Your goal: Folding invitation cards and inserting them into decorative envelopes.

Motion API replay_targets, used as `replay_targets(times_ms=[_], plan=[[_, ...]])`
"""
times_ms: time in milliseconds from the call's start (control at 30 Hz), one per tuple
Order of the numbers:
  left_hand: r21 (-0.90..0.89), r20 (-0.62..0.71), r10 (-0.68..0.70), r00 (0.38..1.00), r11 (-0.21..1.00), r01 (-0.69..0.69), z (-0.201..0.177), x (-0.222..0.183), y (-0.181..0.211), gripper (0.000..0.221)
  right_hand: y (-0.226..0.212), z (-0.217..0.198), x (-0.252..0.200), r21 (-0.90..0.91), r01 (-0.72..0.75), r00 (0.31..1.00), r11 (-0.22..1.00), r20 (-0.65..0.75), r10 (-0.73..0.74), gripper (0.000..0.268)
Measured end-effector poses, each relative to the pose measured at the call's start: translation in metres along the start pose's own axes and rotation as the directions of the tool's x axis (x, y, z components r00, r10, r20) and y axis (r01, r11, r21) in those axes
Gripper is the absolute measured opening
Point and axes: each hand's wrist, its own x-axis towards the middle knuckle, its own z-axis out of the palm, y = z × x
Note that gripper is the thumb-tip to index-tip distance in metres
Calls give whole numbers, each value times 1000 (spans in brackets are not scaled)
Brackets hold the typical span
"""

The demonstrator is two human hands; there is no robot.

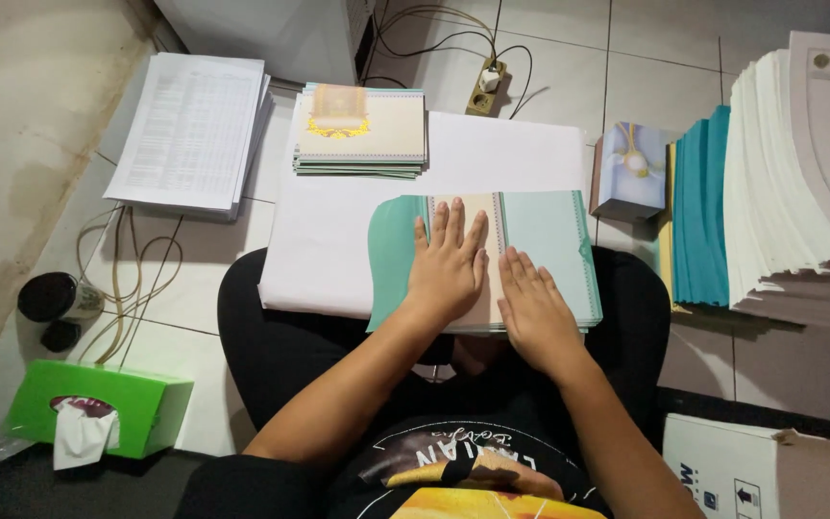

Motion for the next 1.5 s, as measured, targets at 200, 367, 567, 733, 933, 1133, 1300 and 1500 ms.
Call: replay_targets(times_ms=[200,367,567,733,933,1133,1300,1500], plan=[[32,59,-34,998,999,32,-7,0,4,59,25,-4,85,65,-25,998,998,-53,28,63],[128,133,-127,983,986,110,22,39,0,61,13,-20,73,-11,-4,993,1000,-115,3,62],[74,-7,-34,999,997,34,19,59,-7,54,-4,-3,-5,2,-17,999,1000,-46,17,64],[71,-29,-19,999,997,21,17,59,-10,54,4,-6,-5,21,18,1000,1000,-1,-18,64],[84,-21,1,1000,996,0,17,57,-9,50,25,-19,65,29,-33,999,999,3,33,65],[75,-50,13,999,997,-9,10,56,-7,49,1,-27,26,20,-76,997,997,3,76,67],[263,-29,96,995,961,-85,19,54,7,49,7,-11,-21,87,-26,999,996,33,24,67],[140,322,387,864,883,-448,-26,49,1,75,31,-45,-5,993,47,890,110,-92,447,43]])
